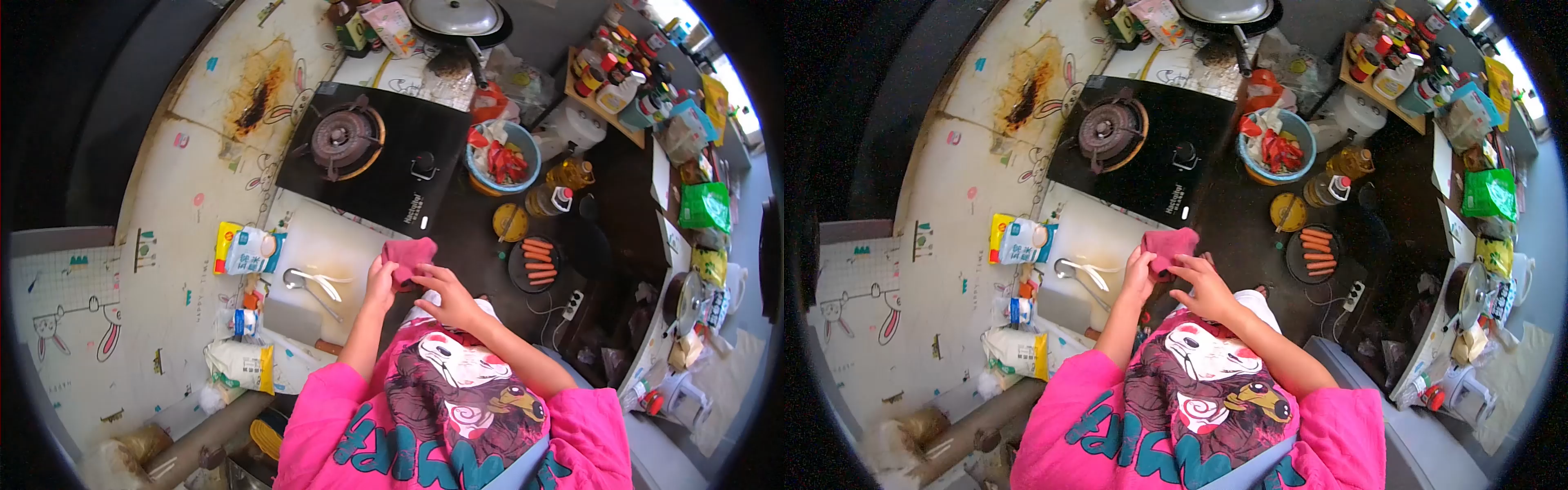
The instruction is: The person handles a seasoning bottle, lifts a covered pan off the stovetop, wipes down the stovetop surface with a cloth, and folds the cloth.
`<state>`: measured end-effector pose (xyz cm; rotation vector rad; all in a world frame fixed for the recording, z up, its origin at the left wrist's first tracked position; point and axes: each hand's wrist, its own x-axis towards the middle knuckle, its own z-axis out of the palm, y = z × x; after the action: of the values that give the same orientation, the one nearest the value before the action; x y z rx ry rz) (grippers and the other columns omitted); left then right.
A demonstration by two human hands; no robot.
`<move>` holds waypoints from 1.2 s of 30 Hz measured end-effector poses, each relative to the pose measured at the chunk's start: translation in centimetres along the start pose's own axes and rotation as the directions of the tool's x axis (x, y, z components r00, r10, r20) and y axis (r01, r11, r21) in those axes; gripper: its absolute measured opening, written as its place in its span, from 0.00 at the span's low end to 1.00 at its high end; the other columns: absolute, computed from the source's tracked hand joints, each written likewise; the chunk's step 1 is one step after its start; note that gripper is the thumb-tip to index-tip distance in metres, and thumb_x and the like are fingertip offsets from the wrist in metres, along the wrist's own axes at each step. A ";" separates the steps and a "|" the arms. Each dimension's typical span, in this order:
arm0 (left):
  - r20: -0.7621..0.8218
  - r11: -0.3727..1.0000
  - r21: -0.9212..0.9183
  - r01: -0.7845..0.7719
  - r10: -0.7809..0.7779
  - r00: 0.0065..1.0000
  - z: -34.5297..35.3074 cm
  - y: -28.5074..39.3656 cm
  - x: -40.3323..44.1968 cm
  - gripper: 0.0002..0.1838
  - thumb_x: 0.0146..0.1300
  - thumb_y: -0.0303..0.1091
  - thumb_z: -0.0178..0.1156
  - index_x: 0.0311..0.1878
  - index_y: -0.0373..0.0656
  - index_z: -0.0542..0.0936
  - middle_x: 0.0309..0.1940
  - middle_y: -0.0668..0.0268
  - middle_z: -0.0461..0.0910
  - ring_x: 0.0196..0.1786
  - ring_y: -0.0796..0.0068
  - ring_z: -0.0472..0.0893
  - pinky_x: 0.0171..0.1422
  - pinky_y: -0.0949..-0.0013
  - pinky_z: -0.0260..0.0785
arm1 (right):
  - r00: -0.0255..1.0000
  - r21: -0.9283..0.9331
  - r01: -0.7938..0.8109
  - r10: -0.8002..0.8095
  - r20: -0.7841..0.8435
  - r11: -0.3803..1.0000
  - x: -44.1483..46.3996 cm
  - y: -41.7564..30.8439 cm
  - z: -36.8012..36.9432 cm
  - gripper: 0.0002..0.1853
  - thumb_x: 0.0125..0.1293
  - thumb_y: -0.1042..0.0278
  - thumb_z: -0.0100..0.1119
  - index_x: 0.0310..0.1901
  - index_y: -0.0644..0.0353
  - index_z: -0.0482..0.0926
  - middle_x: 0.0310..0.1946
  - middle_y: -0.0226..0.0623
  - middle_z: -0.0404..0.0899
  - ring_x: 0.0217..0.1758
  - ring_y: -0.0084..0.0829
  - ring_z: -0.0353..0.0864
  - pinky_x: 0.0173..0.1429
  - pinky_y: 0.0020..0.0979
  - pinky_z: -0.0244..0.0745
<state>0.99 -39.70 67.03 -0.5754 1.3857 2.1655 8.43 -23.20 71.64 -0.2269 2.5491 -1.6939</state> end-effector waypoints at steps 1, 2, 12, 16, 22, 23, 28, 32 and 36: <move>-0.014 1.000 0.001 -0.010 0.010 1.000 -1.4 0.1 0.5 0.20 0.55 0.21 0.46 0.53 0.38 0.72 0.45 0.61 0.78 0.47 0.69 0.79 0.52 0.66 0.72 | 0.999 -0.077 0.024 -0.021 0.034 0.997 -0.1 0.2 -0.1 0.21 0.54 0.64 0.65 0.51 0.57 0.78 0.58 0.45 0.69 0.62 0.48 0.66 0.71 0.43 0.55; -0.015 0.999 0.050 -0.001 0.001 1.000 -3.1 0.2 1.2 0.20 0.55 0.22 0.46 0.53 0.38 0.72 0.45 0.61 0.78 0.46 0.69 0.79 0.52 0.67 0.72 | 0.998 -0.038 0.006 -0.004 0.068 0.999 -0.2 0.8 -0.1 0.20 0.54 0.64 0.65 0.50 0.57 0.78 0.58 0.46 0.68 0.63 0.49 0.64 0.73 0.45 0.50; -0.089 0.841 0.534 -0.089 0.161 0.983 -11.8 3.3 8.5 0.14 0.55 0.22 0.52 0.46 0.35 0.76 0.37 0.65 0.80 0.37 0.76 0.78 0.45 0.73 0.71 | 0.991 -0.074 -0.044 0.053 0.125 0.996 -1.1 2.8 0.0 0.17 0.53 0.67 0.66 0.45 0.58 0.80 0.57 0.45 0.69 0.62 0.47 0.66 0.65 0.40 0.61; -0.136 0.481 0.868 -0.120 0.464 0.875 -13.0 2.5 9.7 0.23 0.55 0.26 0.60 0.56 0.37 0.71 0.47 0.57 0.78 0.49 0.65 0.78 0.54 0.65 0.69 | 0.992 -0.052 -0.084 0.088 0.090 0.995 -1.5 2.7 -0.8 0.16 0.53 0.68 0.65 0.45 0.59 0.80 0.56 0.45 0.70 0.61 0.46 0.67 0.64 0.39 0.62; -0.095 0.149 0.989 -0.015 0.698 0.710 -6.0 1.8 5.5 0.28 0.53 0.31 0.61 0.60 0.44 0.70 0.55 0.56 0.71 0.59 0.52 0.68 0.64 0.54 0.60 | 0.986 0.077 -0.147 0.152 -0.061 0.986 -2.8 2.6 -3.1 0.17 0.53 0.69 0.65 0.45 0.60 0.79 0.55 0.44 0.71 0.60 0.44 0.70 0.62 0.36 0.65; 0.039 0.059 0.991 -0.123 0.746 0.665 -5.2 0.5 5.1 0.21 0.56 0.29 0.59 0.55 0.42 0.74 0.55 0.56 0.71 0.56 0.57 0.71 0.61 0.58 0.63 | 0.981 0.101 -0.151 0.162 -0.108 0.983 -3.3 2.7 -3.6 0.17 0.53 0.70 0.64 0.46 0.62 0.78 0.51 0.45 0.74 0.57 0.45 0.72 0.61 0.35 0.67; 0.109 0.666 0.622 -0.411 0.446 0.888 5.7 -5.1 -1.3 0.11 0.66 0.31 0.54 0.48 0.38 0.77 0.52 0.62 0.74 0.52 0.72 0.74 0.53 0.72 0.67 | 0.853 0.504 -0.322 0.477 -0.212 0.801 -6.3 5.1 -5.6 0.22 0.65 0.62 0.57 0.55 0.68 0.72 0.50 0.41 0.78 0.53 0.31 0.77 0.58 0.30 0.70; 0.171 0.970 0.233 0.074 -0.116 0.979 11.5 -9.7 -2.4 0.28 0.71 0.53 0.39 0.65 0.43 0.64 0.63 0.63 0.67 0.63 0.67 0.69 0.61 0.63 0.60 | 0.733 0.766 -0.295 0.650 -0.203 0.572 -9.7 7.4 -8.1 0.26 0.69 0.53 0.49 0.61 0.63 0.68 0.58 0.41 0.73 0.60 0.33 0.72 0.59 0.35 0.68; 0.272 0.947 0.185 0.262 -0.305 0.913 16.6 -12.4 -3.5 0.32 0.70 0.58 0.37 0.68 0.46 0.60 0.67 0.61 0.61 0.65 0.60 0.66 0.65 0.56 0.57 | 0.618 0.953 -0.104 0.769 -0.161 0.284 -13.9 10.1 -9.6 0.30 0.71 0.45 0.39 0.65 0.60 0.63 0.63 0.40 0.67 0.65 0.34 0.67 0.61 0.36 0.65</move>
<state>10.00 -20.70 66.83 -0.3521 1.1996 1.8144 19.95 -8.35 65.82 1.2477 1.1481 -2.7315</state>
